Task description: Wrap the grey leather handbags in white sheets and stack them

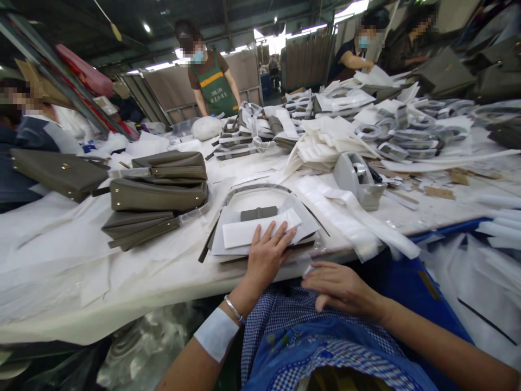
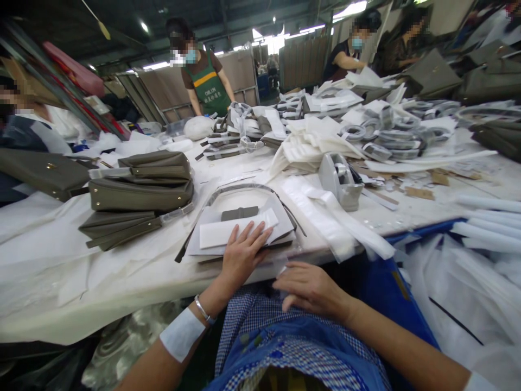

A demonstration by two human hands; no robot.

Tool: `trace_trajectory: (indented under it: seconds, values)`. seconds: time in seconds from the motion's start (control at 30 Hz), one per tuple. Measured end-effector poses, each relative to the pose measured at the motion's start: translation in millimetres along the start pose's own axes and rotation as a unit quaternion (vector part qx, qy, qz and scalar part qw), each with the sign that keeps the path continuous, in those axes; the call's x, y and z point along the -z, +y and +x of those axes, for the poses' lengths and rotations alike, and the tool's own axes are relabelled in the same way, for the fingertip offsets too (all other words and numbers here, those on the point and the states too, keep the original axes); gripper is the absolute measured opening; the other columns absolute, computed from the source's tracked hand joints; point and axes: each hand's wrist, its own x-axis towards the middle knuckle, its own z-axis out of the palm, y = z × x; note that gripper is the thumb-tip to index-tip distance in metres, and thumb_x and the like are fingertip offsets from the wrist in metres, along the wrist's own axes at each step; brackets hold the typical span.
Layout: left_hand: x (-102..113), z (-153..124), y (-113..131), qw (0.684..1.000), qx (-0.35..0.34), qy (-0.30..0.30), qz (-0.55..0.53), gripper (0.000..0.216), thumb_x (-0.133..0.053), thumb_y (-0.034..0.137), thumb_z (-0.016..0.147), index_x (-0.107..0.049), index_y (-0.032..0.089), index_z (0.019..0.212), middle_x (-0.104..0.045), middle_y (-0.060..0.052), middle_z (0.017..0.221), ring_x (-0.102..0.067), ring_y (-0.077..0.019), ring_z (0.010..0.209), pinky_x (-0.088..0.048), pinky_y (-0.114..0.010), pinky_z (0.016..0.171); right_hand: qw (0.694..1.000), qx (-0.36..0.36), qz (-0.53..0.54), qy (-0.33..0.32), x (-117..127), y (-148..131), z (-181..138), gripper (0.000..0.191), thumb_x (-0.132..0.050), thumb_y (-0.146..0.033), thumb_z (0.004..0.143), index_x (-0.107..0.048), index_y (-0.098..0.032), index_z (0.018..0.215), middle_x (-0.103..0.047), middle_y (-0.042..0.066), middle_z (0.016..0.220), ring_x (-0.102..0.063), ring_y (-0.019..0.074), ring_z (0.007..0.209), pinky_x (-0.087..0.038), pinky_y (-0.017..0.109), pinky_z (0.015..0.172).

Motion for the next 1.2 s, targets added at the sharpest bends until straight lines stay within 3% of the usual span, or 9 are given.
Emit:
trace_trajectory:
  seconds: [0.17,0.37,0.57,0.8,1.03,1.2]
  values:
    - [-3.1,-0.6,-0.3,1.0,0.003,0.005,0.003,0.058,-0.058,0.04,0.095,-0.039,0.034,0.149,-0.044,0.001,0.153,-0.04,-0.0266,0.142,-0.028,-0.056,0.119,0.976,-0.071,-0.168,0.12,28.8,16.1,41.8,0.039,-0.065,-0.021,0.092,-0.063,-0.022,0.13,-0.071,0.007,0.12,-0.062,0.0232,0.114,-0.047,0.042,0.105]
    - [-2.1,0.5,-0.1,1.0,0.001,0.003,0.008,0.064,-0.058,0.039,0.095,-0.032,0.028,0.153,-0.046,-0.004,0.152,-0.041,-0.0259,0.142,-0.03,-0.055,0.118,0.97,-0.049,-0.229,0.063,36.7,32.5,74.7,0.018,-0.062,-0.021,0.093,-0.074,-0.026,0.105,-0.075,0.003,0.1,-0.062,0.0216,0.097,-0.045,0.039,0.091]
    - [-0.4,0.9,0.2,1.0,0.018,-0.005,-0.006,0.066,-0.056,0.042,0.096,-0.029,0.026,0.154,-0.045,-0.004,0.153,-0.038,-0.0238,0.144,-0.029,-0.051,0.119,0.976,-0.005,-0.208,0.069,37.7,29.1,72.7,0.02,-0.058,-0.016,0.093,-0.075,-0.026,0.097,-0.072,0.001,0.081,-0.059,0.0172,0.083,-0.043,0.037,0.094]
    - [0.4,1.6,1.0,0.998,0.037,-0.026,-0.043,0.068,-0.057,0.033,0.095,-0.027,0.026,0.155,-0.042,-0.003,0.155,-0.035,-0.0231,0.145,-0.026,-0.051,0.121,0.972,0.035,-0.222,0.064,29.2,17.4,58.4,0.018,-0.058,-0.014,0.093,-0.073,-0.019,0.101,-0.072,0.003,0.082,-0.058,0.0193,0.084,-0.045,0.036,0.087]
    - [18.5,7.3,-1.6,0.988,0.05,-0.04,-0.141,0.075,-0.063,0.034,0.089,-0.026,0.025,0.154,-0.045,-0.002,0.153,-0.035,-0.0219,0.145,-0.02,-0.049,0.123,0.968,0.031,-0.235,0.078,15.3,34.8,44.7,0.021,-0.058,-0.014,0.094,-0.072,-0.02,0.109,-0.075,0.003,0.091,-0.061,0.0195,0.089,-0.042,0.035,0.081]
    - [17.2,12.1,0.8,0.988,0.073,-0.022,-0.136,0.048,-0.047,0.047,0.099,-0.045,0.031,0.145,-0.053,0.0,0.147,-0.045,-0.0219,0.139,-0.024,-0.051,0.121,0.964,0.036,-0.248,0.093,8.2,43.8,43.6,0.019,-0.06,-0.016,0.094,-0.072,-0.023,0.108,-0.076,0.002,0.093,-0.062,0.0178,0.087,-0.042,0.034,0.079]
